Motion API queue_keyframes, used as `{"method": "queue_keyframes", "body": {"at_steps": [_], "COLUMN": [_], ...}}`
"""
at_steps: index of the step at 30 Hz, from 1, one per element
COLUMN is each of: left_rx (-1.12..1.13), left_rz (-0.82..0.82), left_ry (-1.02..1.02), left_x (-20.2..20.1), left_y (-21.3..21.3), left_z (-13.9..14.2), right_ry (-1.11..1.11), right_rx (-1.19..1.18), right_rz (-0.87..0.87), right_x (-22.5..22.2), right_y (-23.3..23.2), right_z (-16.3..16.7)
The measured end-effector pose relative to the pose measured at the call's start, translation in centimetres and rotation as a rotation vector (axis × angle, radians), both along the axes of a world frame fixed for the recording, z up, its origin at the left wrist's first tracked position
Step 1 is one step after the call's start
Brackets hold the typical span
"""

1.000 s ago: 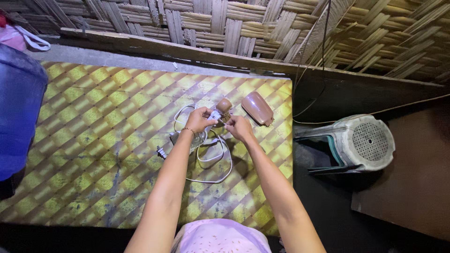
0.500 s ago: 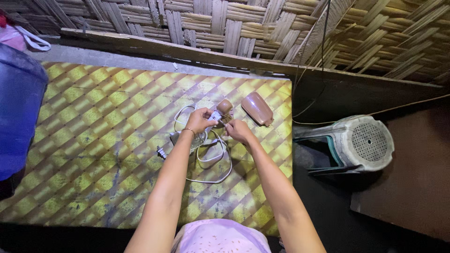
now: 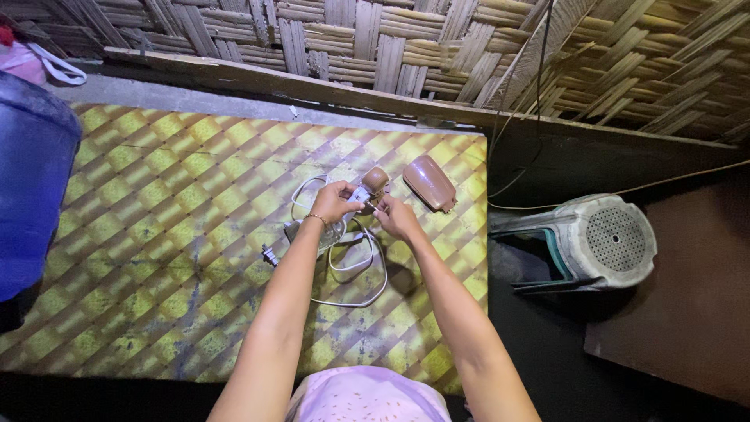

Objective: The person disassembles a small electric fan on a low table, pulling the blade assembly off the motor shaft and setting the blades aside. They then hold the fan motor housing and use a screwdriver to work on its fasteners.

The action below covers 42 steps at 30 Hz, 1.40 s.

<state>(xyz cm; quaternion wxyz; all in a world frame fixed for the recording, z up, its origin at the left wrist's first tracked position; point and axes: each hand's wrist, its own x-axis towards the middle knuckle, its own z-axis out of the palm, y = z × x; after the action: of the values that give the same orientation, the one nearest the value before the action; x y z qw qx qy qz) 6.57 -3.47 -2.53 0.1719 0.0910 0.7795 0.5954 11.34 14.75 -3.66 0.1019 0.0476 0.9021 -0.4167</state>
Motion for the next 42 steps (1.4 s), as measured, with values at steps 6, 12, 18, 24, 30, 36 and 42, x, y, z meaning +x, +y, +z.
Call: {"method": "queue_keyframes", "body": {"at_steps": [6,12,18,24,30,36,42], "left_rx": [-0.005,-0.012,0.024,-0.026,0.01,-0.025,-0.021], "left_rz": [0.004,0.018,0.014,0.028,0.045,0.078,0.082], "left_ry": [0.006,0.018,0.006,0.011,0.035,0.059,0.105], "left_x": [-0.1,0.0,-0.1,0.0,0.2,0.5,0.9], "left_y": [-0.1,0.1,0.0,0.1,0.0,0.3,0.3], "left_z": [-0.1,-0.2,-0.2,0.2,0.3,0.1,0.1], "right_ry": [-0.112,-0.02,0.028,0.198,0.194,0.044,-0.111], "right_rx": [0.047,0.117,0.08,0.094,0.148,-0.016,-0.379], "right_rz": [0.08,0.041,-0.09,-0.091,-0.05,-0.174,-0.296], "right_x": [-0.8,-0.9,-0.3,0.6,0.8,0.1,-0.8], "right_y": [0.2,0.3,-0.5,-1.1,-1.0,-1.3,-2.9], "right_z": [0.5,-0.2,-0.3,-0.3,-1.0,-1.1,-1.0]}}
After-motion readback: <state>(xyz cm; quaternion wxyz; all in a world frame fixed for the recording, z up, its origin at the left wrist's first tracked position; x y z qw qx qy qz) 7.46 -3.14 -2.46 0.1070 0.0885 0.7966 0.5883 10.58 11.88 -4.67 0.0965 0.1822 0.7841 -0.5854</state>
